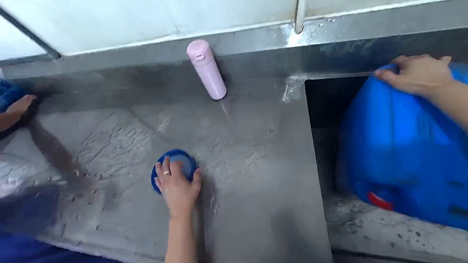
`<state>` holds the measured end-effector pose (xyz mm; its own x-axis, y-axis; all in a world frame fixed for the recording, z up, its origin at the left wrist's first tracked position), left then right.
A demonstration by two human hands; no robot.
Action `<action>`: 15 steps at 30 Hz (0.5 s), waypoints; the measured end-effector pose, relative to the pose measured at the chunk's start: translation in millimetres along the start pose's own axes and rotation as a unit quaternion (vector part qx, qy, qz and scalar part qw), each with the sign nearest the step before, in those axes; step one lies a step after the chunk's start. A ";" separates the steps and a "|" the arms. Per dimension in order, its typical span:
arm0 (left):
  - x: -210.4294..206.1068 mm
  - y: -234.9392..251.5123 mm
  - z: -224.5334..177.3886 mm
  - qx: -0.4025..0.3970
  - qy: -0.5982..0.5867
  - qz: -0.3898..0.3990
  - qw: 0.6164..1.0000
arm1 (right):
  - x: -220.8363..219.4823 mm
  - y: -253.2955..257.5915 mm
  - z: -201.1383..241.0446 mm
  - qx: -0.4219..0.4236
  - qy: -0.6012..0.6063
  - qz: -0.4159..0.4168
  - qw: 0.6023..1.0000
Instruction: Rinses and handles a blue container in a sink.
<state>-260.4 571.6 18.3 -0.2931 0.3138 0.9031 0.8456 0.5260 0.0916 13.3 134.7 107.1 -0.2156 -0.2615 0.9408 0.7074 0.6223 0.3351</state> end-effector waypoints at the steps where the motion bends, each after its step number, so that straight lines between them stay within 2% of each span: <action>1: 3.9 18.5 -13.5 -0.015 -0.025 -0.021 0.999 | -30.0 1.8 -38.5 0.032 0.047 0.032 0.998; 2: 4.2 44.8 -25.7 -0.018 -0.077 -0.015 0.997 | -50.2 2.4 -62.0 0.046 0.083 0.104 0.990; 4: -8.1 120.5 -36.7 -0.017 -0.204 0.013 0.979 | -61.7 1.8 -87.8 0.058 0.106 0.165 0.979; 5: -19.7 163.6 -35.2 -0.015 -0.256 0.018 0.967 | -62.2 0.8 -97.5 0.016 0.107 0.171 0.979; 7: -49.8 236.7 -32.6 -0.012 -0.348 0.019 0.937 | -60.4 1.4 -112.1 -0.162 0.100 0.188 0.963; 8: -64.7 257.0 -40.8 -0.002 -0.383 0.013 0.924 | -57.2 1.1 -113.2 -0.235 0.085 0.186 0.950; 9: -75.7 267.3 -56.1 0.011 -0.394 0.003 0.919 | -53.5 0.8 -108.3 -0.256 0.074 0.182 0.946; 10: -84.7 269.9 -73.8 0.026 -0.381 -0.002 0.924 | -51.9 -1.9 -100.1 -0.227 0.066 0.178 0.955; 12: -102.9 255.0 -121.6 0.019 -0.340 0.026 0.940 | -51.8 -13.4 -96.3 -0.107 0.077 0.152 0.980; 13: -112.8 244.6 -149.0 0.001 -0.314 0.049 0.948 | -51.3 -16.6 -104.9 -0.075 0.086 0.139 0.984; 14: -122.6 235.2 -174.4 -0.030 -0.292 0.067 0.954 | -52.3 -18.3 -115.5 -0.092 0.091 0.144 0.981; 15: -132.1 229.7 -194.8 -0.050 -0.279 0.085 0.955 | -54.5 -17.3 -124.8 -0.152 0.094 0.164 0.970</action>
<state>59.5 497.0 1.7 -0.3156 0.7759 0.5462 0.9326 0.3599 0.0277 96.8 46.1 43.6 0.1612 -0.2327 0.9591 0.8891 0.4561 -0.0387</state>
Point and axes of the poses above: each hand's wrist, its own y-axis towards the middle knuckle, its own x-axis out of the back of the hand, z = x × y, the point moved 7 cm from there along y, towards the middle knuckle, and after that the axes turned 13 degrees about z, right-handed, at the moved point
